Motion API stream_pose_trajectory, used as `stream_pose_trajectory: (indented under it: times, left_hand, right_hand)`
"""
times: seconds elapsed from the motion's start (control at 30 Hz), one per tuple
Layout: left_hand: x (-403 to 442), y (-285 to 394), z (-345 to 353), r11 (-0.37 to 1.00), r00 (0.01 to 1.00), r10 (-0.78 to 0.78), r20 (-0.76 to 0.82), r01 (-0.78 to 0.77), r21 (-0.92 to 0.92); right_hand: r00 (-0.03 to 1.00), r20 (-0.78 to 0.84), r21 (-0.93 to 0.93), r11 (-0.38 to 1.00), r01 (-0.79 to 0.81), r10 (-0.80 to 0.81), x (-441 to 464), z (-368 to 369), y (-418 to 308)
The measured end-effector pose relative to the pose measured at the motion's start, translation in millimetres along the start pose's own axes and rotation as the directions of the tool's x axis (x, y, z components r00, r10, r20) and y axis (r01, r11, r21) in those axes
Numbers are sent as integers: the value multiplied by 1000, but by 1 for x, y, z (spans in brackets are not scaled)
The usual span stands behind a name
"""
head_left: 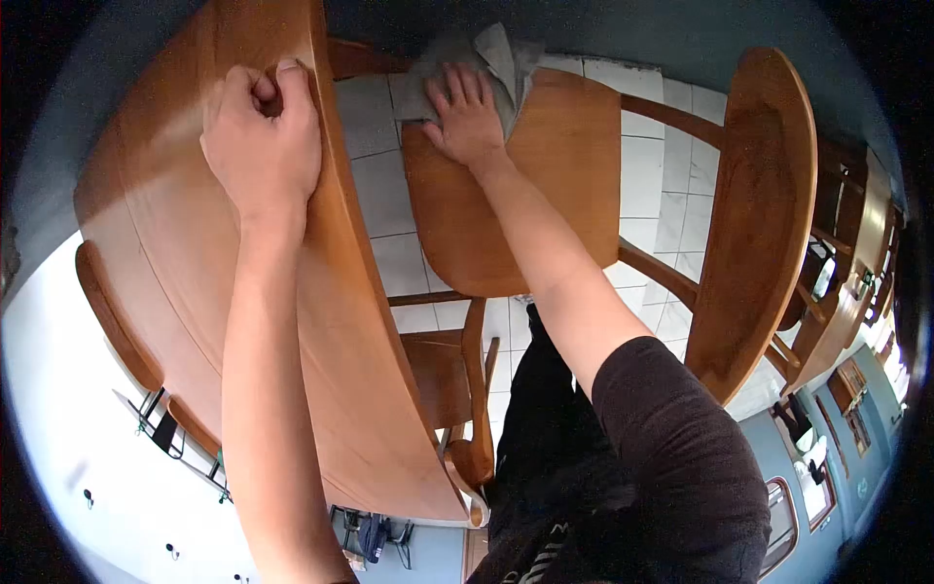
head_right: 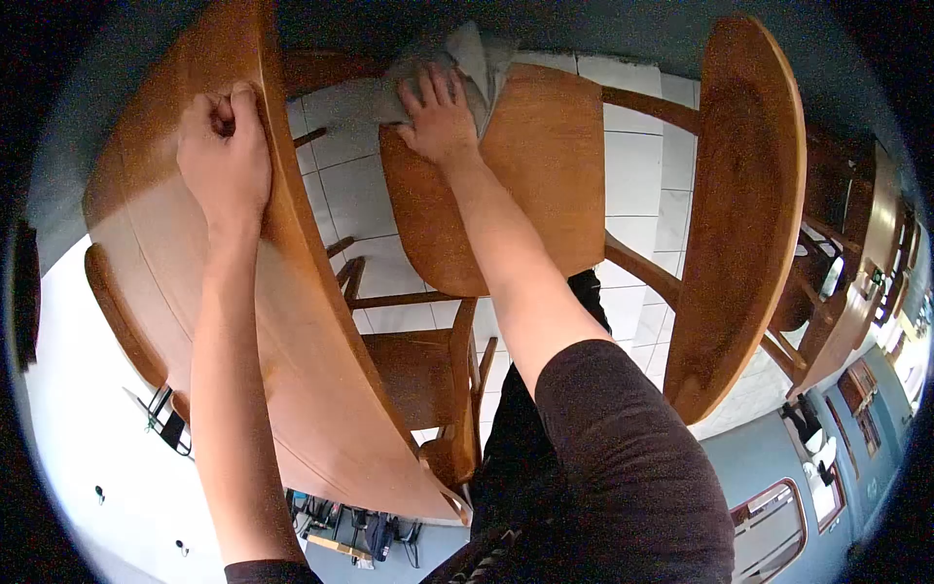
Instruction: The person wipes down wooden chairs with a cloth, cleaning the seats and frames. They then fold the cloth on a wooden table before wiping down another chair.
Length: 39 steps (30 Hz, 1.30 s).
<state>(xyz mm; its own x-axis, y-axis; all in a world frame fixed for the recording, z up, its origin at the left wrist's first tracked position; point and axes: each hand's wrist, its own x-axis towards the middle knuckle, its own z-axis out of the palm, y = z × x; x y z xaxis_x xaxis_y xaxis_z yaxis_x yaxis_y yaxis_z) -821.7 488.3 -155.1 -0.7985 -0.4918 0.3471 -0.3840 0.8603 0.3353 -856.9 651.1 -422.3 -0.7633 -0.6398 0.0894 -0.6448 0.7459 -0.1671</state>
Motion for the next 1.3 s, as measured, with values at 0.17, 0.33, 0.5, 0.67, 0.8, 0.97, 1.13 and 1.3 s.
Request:
stream_pose_trajectory:
  times: [0.17,0.33,0.5,0.67,0.8,0.97,1.13,1.3]
  left_hand:
    - [0,-1,-1,1000,1000,-5,7,5,14]
    - [1,-2,-2,999,999,-33,22,33,-5]
    - [4,-5,1,998,998,-53,32,54,-37]
    - [5,-5,0,998,996,-54,72,53,13]
    - [4,-3,2,999,999,-39,31,39,9]
    - [4,-4,2,997,996,-71,59,70,19]
    - [5,-3,3,999,998,-46,34,46,23]
    - [5,-6,4,997,998,-60,25,58,60]
  right_hand:
    - [853,286,288,888,358,-436,-91,-22,-48]
    - [655,369,399,749,528,-659,-223,-44,-67]
    - [686,297,436,734,522,-664,-280,-57,-6]
    - [904,305,445,884,142,-298,-292,-68,40]
    - [939,134,218,915,-341,318,-288,-48,64]
    - [710,-139,-49,711,-702,691,-236,-43,93]
    - [482,275,226,431,-873,832,-136,-54,151]
    - [551,288,189,517,-835,784,-135,-49,159]
